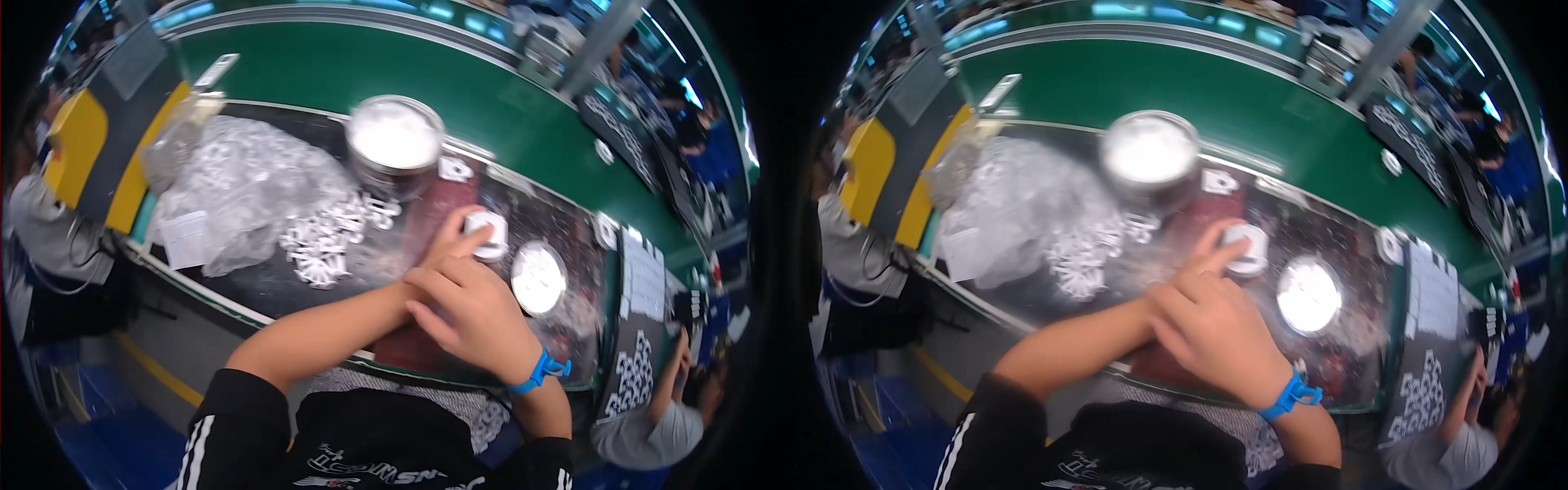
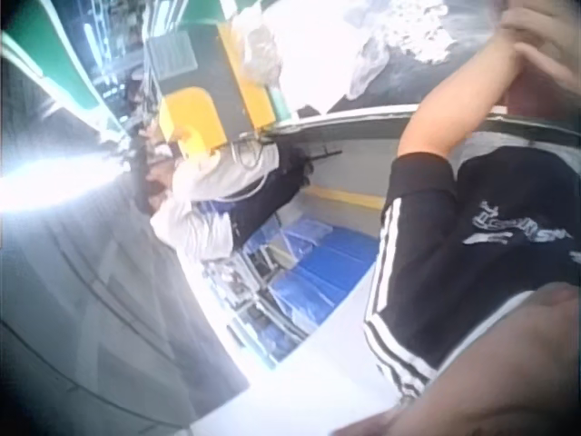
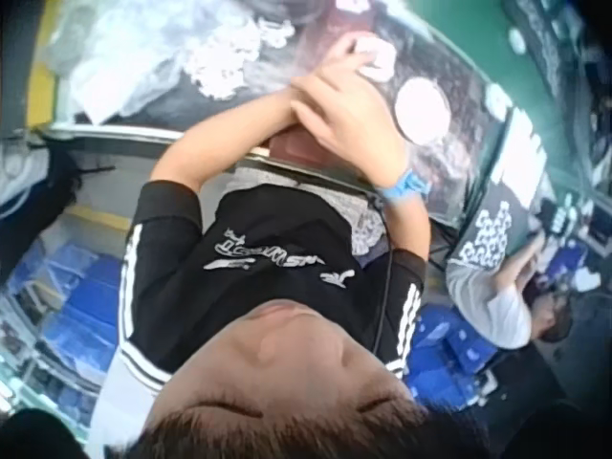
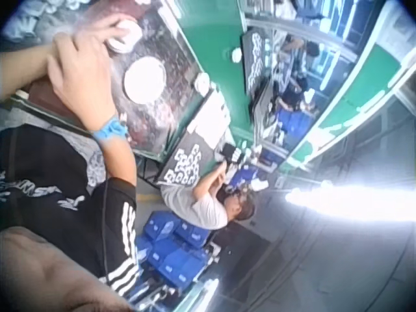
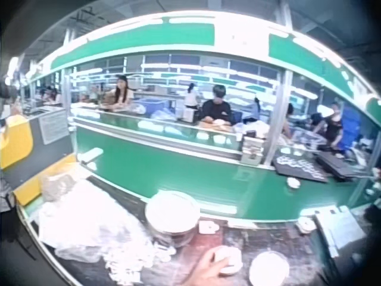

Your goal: Assembling plastic and metal components for light bulbs at a factory assembly line.

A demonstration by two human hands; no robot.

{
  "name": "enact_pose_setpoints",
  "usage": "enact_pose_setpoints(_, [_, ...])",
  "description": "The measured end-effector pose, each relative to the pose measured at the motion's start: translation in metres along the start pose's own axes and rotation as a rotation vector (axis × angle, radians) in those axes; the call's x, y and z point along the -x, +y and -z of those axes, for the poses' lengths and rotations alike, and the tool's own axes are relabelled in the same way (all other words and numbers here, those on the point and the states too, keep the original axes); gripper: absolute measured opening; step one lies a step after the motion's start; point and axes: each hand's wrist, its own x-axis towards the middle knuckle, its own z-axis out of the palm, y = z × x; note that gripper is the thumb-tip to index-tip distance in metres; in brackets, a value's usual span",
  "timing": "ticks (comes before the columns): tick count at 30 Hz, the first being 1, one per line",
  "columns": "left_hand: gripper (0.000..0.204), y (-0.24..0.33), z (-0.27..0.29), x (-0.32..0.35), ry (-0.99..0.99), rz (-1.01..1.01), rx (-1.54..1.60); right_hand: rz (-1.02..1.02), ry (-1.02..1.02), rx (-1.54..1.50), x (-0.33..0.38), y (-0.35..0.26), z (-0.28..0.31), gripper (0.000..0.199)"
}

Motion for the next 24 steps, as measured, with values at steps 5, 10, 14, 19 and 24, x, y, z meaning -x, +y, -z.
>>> enact_pose_setpoints(5, [0.052,0.006,0.032,0.016,-0.053,-0.491,-0.906,0.154,-0.111,0.165,-0.052,-0.003,-0.035,0.024])
enact_pose_setpoints(10, [0.045,-0.039,0.002,-0.019,0.156,0.183,0.222,0.336,-0.277,0.199,-0.082,0.005,-0.069,0.012])
enact_pose_setpoints(14, [0.046,-0.034,0.001,-0.020,0.137,0.124,0.399,0.341,-0.431,0.111,-0.096,0.012,-0.075,0.009])
enact_pose_setpoints(19, [0.045,-0.022,-0.002,-0.019,0.155,0.186,0.445,0.413,-0.479,0.118,-0.102,0.016,-0.079,0.008])
enact_pose_setpoints(24, [0.045,-0.067,-0.009,-0.028,0.187,0.026,0.284,0.447,-0.230,0.101,-0.094,0.009,-0.063,0.013])
